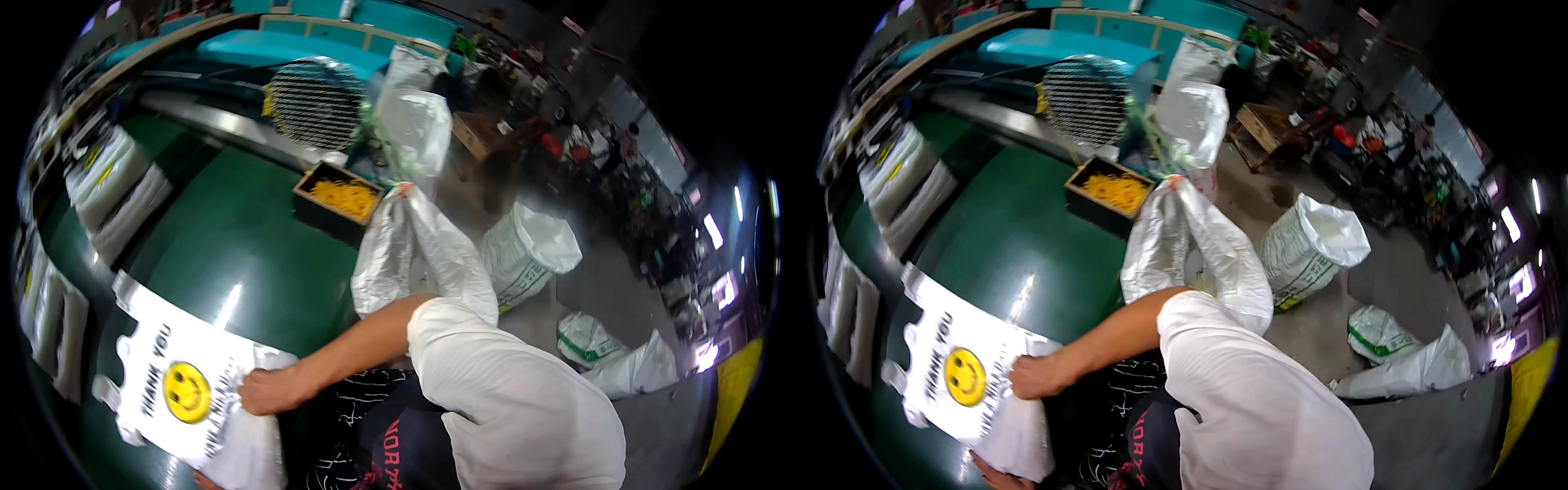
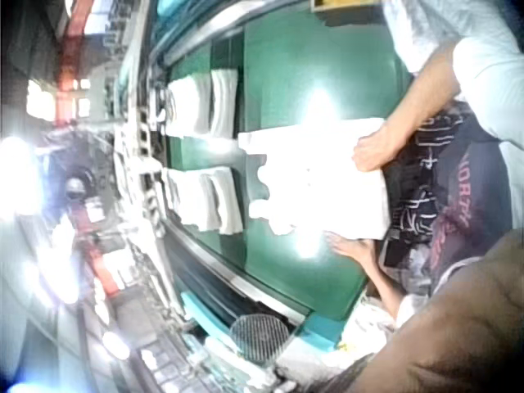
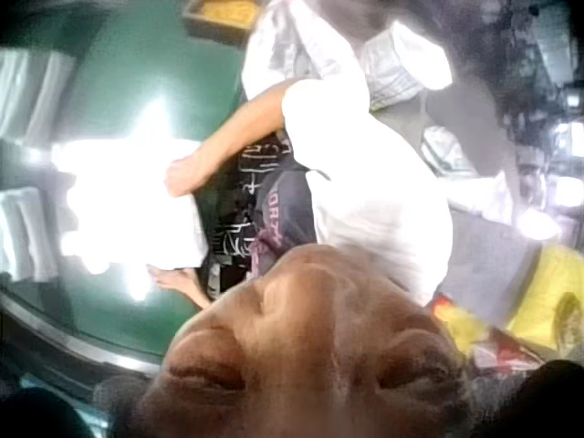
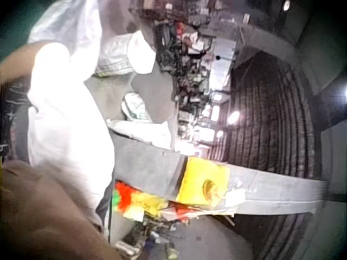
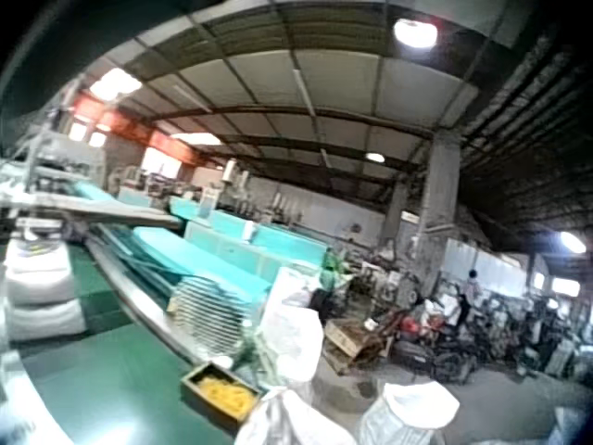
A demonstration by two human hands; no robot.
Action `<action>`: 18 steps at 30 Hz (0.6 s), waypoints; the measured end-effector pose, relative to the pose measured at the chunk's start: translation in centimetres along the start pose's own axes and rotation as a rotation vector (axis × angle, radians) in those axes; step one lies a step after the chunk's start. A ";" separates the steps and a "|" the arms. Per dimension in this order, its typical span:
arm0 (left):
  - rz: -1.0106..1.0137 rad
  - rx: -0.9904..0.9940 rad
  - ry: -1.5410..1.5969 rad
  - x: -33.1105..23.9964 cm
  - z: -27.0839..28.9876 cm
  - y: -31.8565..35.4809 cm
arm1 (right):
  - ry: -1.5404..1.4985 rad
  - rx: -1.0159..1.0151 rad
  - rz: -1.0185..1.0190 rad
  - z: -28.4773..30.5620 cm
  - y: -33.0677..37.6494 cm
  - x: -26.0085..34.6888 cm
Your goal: The person folds individual plastic bags from a conveyor belt by hand, rolls them into cylinders, secures them with rubber bands, and then places the rolled bundles into a large white sack on the floor.
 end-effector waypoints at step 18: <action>-0.290 -0.232 0.322 -4.6 3.1 3.2 | -0.314 -0.064 -0.345 0.6 13.0 -6.7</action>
Point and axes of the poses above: each hand's wrist, its own y-axis away from the middle knuckle, its own z-axis out of the back of the hand, x = y × z, the point moved 3 cm from there along -y, towards the middle knuckle
